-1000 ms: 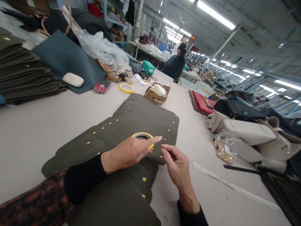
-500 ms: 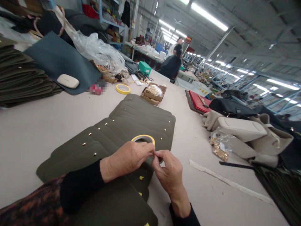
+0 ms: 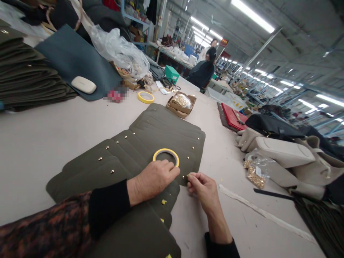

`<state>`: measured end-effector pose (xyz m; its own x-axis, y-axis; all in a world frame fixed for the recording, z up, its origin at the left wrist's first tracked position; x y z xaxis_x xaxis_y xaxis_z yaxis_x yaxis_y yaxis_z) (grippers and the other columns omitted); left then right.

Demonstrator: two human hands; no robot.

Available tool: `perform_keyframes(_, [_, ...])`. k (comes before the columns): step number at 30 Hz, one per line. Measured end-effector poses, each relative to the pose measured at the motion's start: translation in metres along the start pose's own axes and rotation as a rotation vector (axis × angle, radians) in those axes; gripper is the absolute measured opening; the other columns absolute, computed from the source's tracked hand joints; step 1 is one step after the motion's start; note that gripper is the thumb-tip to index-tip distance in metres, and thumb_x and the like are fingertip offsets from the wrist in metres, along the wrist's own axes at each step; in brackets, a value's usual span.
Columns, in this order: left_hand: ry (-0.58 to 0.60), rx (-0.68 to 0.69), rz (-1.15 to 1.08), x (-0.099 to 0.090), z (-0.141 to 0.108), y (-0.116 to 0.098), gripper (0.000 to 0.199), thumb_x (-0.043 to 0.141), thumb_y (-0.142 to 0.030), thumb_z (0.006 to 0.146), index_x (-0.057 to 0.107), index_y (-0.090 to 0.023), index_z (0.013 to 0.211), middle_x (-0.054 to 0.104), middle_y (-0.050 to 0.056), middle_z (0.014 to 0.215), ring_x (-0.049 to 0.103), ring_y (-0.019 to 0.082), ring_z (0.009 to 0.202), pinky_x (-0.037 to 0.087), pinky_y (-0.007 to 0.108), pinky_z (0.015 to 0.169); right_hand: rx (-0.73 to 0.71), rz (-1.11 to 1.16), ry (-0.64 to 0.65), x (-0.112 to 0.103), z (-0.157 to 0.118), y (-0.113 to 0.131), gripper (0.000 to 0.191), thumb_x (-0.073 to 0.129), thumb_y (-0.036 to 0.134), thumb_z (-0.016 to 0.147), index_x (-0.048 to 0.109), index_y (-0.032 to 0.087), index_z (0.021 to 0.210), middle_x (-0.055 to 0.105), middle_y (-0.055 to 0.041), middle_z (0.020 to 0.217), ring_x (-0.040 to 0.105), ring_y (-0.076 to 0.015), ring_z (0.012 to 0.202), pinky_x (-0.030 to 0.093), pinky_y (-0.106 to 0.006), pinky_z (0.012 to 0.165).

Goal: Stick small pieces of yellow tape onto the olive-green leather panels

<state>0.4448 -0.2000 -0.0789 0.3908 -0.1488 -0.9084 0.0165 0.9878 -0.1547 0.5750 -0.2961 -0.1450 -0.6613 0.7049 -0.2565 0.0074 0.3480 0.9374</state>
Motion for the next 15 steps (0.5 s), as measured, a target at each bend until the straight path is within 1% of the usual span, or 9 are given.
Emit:
perform_keyframes(2, [0.085, -0.012, 0.046, 0.012, 0.001, 0.004, 0.008, 0.049, -0.013, 0.090, 0.052, -0.018, 0.085, 0.059, 0.005, 0.083, 0.054, 0.021, 0.076, 0.046, 0.033, 0.064, -0.001, -0.085, 0.045, 0.003, -0.001, -0.004, 0.031, 0.069, 0.043, 0.071, 0.067, 0.013, 0.077, 0.061, 0.0000, 0.056, 0.051, -0.0097, 0.044, 0.043, -0.022, 0.045])
perform_keyframes(4, [0.128, -0.019, 0.051, 0.017, 0.001, 0.005, 0.006, 0.050, -0.015, 0.090, 0.053, -0.018, 0.084, 0.059, 0.006, 0.085, 0.053, 0.023, 0.078, 0.046, 0.034, 0.065, -0.021, -0.180, 0.051, 0.006, -0.003, -0.004, 0.031, 0.065, 0.044, 0.075, 0.067, 0.013, 0.077, 0.060, 0.0004, 0.056, 0.052, -0.0107, 0.046, 0.043, -0.022, 0.046])
perform_keyframes(6, [0.147, -0.023, 0.042, 0.019, 0.001, 0.005, 0.006, 0.051, -0.016, 0.090, 0.053, -0.018, 0.085, 0.059, 0.006, 0.086, 0.053, 0.023, 0.079, 0.047, 0.035, 0.065, -0.075, -0.302, 0.046, 0.009, -0.004, 0.003, 0.029, 0.060, 0.043, 0.078, 0.067, 0.015, 0.077, 0.061, 0.0001, 0.056, 0.053, -0.0122, 0.048, 0.043, -0.023, 0.047])
perform_keyframes(11, [0.176, -0.036, 0.013, 0.021, 0.000, 0.005, 0.006, 0.049, -0.015, 0.091, 0.053, -0.018, 0.087, 0.058, 0.006, 0.087, 0.052, 0.023, 0.080, 0.047, 0.036, 0.067, -0.307, -0.642, 0.026, 0.022, -0.009, 0.031, 0.019, 0.054, 0.028, 0.081, 0.067, 0.019, 0.071, 0.069, -0.0021, 0.067, 0.062, -0.0162, 0.061, 0.045, -0.025, 0.060])
perform_keyframes(15, [0.166, -0.041, 0.003, 0.021, -0.002, 0.006, 0.007, 0.048, -0.015, 0.091, 0.053, -0.018, 0.087, 0.058, 0.005, 0.089, 0.051, 0.023, 0.081, 0.046, 0.036, 0.068, -0.387, -0.783, 0.002, 0.029, -0.011, 0.040, 0.019, 0.051, 0.023, 0.082, 0.066, 0.021, 0.071, 0.071, -0.0017, 0.071, 0.065, -0.0163, 0.063, 0.043, -0.025, 0.060])
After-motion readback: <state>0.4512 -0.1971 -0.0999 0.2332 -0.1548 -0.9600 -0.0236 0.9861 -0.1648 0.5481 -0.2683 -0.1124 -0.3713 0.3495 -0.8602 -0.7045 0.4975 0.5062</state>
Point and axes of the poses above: each hand's wrist, its own z-axis towards the middle knuckle, its own x-axis out of the palm, y = z × x, the point moved 9 cm from there along z, towards the middle knuckle
